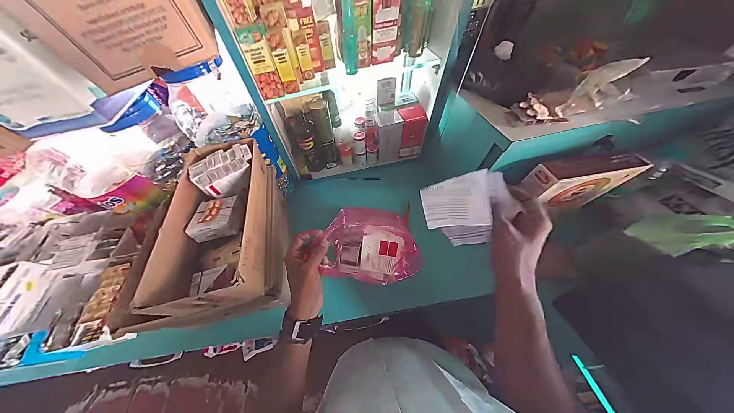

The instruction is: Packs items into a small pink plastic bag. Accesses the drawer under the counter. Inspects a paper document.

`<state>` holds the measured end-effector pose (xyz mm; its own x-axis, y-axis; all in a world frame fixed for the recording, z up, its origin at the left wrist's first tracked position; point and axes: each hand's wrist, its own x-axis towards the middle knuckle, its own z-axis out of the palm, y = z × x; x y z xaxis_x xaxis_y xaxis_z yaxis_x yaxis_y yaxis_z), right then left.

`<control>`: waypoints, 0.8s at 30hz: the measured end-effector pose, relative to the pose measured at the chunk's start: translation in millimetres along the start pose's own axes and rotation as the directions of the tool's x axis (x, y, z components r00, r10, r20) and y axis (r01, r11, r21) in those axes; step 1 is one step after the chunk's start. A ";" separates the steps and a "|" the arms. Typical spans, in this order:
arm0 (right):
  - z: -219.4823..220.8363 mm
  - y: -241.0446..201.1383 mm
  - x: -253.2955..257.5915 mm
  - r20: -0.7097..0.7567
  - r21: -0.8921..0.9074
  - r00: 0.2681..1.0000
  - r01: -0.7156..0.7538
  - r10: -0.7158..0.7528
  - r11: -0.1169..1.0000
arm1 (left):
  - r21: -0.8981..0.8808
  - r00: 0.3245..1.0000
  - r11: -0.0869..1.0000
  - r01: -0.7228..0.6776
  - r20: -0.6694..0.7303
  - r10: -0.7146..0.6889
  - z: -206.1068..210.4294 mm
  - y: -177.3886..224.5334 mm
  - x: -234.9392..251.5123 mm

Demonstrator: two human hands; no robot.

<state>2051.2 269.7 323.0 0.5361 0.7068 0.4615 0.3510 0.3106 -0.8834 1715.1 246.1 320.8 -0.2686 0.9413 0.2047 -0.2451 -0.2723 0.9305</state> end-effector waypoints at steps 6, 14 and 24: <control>17.2 -16.5 -42.2 0.184 -0.370 0.965 0.245 -0.187 0.896 | 0.026 0.994 0.999 0.025 0.102 -0.027 3.8 -0.2 -9.4; 114.3 -55.9 -113.6 0.811 -0.453 0.584 0.618 0.010 0.643 | 0.056 0.995 0.998 -0.005 0.100 -0.001 14.9 -6.4 -32.3; 28.0 -71.9 -82.1 0.474 0.282 0.782 0.301 -0.404 0.911 | 0.020 0.997 0.997 0.074 0.011 -0.074 14.5 -3.5 -25.8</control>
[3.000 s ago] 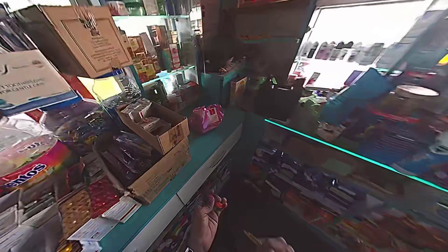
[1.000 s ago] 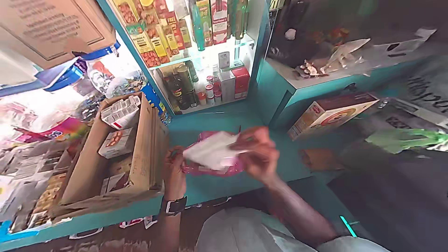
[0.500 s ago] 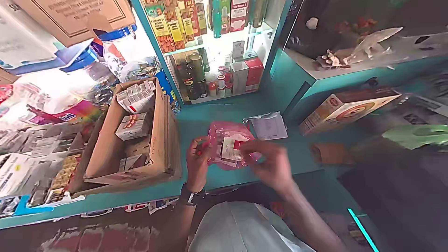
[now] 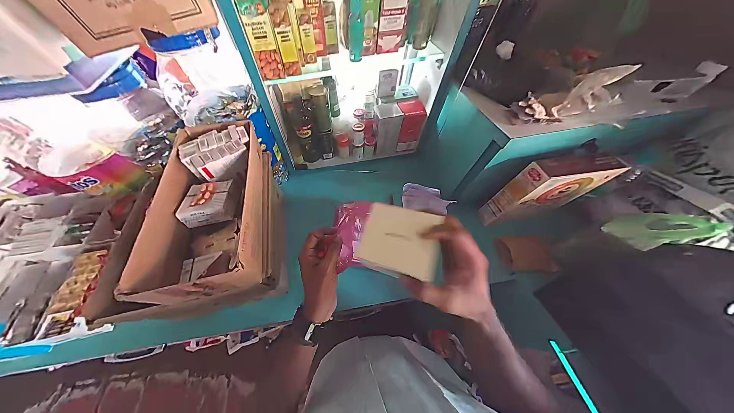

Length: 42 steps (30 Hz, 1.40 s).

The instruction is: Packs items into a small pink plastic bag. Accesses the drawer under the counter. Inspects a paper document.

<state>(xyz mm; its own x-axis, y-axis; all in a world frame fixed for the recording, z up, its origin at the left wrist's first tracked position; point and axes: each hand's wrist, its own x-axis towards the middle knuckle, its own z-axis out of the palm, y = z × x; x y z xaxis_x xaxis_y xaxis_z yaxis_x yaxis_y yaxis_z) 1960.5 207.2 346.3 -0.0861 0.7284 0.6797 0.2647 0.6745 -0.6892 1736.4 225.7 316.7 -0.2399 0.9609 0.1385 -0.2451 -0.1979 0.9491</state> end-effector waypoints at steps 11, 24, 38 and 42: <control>-64.7 113.2 -34.9 -0.394 -0.409 0.793 -0.604 0.464 0.684 | 0.054 0.981 0.983 -0.177 0.095 0.171 5.6 14.8 0.3; 99.3 48.8 14.0 0.500 -0.803 0.407 -0.111 0.764 0.585 | 0.278 0.975 0.950 -0.144 0.206 0.088 -10.5 12.9 -32.8; 13.1 52.5 2.5 0.650 0.358 0.760 -0.307 0.001 0.882 | 0.140 0.996 0.988 -0.066 -0.048 0.073 -27.0 -14.6 -21.8; -25.3 14.9 -11.4 0.116 0.701 0.987 -0.161 0.111 0.695 | 0.163 0.993 0.984 -0.078 -0.073 0.091 -22.6 -8.6 -20.6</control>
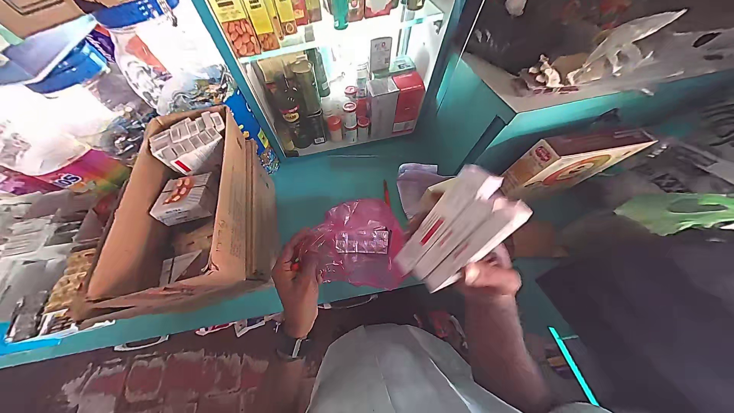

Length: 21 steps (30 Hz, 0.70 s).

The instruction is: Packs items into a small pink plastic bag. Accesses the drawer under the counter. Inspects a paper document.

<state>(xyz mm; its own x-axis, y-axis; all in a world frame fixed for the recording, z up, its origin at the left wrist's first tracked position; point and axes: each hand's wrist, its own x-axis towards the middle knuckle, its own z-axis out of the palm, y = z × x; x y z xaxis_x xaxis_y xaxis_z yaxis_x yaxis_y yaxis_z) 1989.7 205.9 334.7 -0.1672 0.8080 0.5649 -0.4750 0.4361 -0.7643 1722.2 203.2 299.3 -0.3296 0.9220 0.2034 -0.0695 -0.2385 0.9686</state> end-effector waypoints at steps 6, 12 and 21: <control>-22.3 25.2 40.1 -0.480 -0.850 0.765 -0.527 0.431 -0.011 | 0.093 0.989 0.989 -0.117 0.105 0.107 18.1 30.4 11.7; -22.7 70.9 53.2 -0.554 -0.832 0.718 -0.492 0.422 -0.256 | 0.053 0.976 0.994 -0.093 0.202 0.081 29.6 41.7 18.2; 58.0 45.2 62.9 0.143 -0.937 0.733 -0.116 0.665 0.330 | -0.007 0.968 0.998 -0.069 0.243 0.069 28.2 38.7 2.1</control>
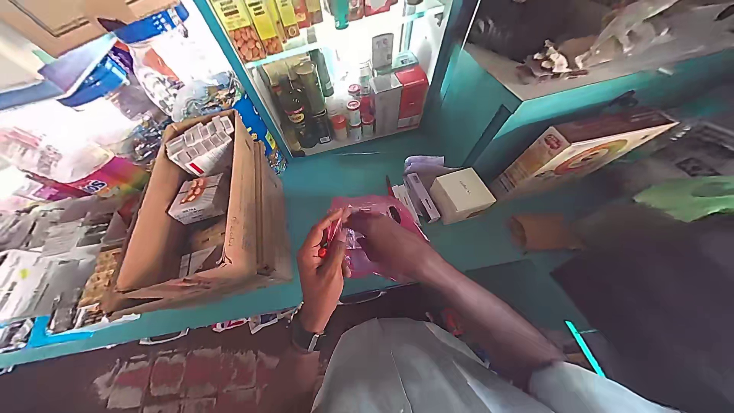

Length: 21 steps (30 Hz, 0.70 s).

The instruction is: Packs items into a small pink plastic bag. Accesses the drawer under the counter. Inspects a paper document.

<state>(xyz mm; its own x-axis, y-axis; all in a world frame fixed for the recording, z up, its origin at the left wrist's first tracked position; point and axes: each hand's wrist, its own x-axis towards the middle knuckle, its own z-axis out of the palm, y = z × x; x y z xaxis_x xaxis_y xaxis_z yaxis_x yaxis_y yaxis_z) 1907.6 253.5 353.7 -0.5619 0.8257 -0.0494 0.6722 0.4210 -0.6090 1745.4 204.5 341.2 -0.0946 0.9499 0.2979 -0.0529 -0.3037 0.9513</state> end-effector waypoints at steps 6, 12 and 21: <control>6.4 34.9 40.7 0.301 -0.085 0.852 -0.424 0.429 0.902 | 0.048 0.999 0.999 0.017 0.037 -0.019 -7.4 -1.5 -6.9; 2.7 25.4 40.3 0.280 -0.152 0.884 -0.344 0.374 0.927 | 0.024 1.000 1.000 0.007 -0.028 -0.006 -9.4 -9.8 -11.3; 7.6 34.7 26.6 0.217 -0.027 0.925 -0.313 0.311 0.949 | -0.014 0.998 0.999 0.042 -0.043 -0.042 -12.3 -6.9 -8.4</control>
<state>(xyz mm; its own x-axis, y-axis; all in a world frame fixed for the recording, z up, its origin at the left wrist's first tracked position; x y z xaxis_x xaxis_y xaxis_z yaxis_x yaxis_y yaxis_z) 1912.3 287.2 325.2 -0.4156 0.8136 -0.4067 0.8268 0.1517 -0.5416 1734.4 197.7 331.2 -0.1351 0.9578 0.2538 -0.0708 -0.2648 0.9617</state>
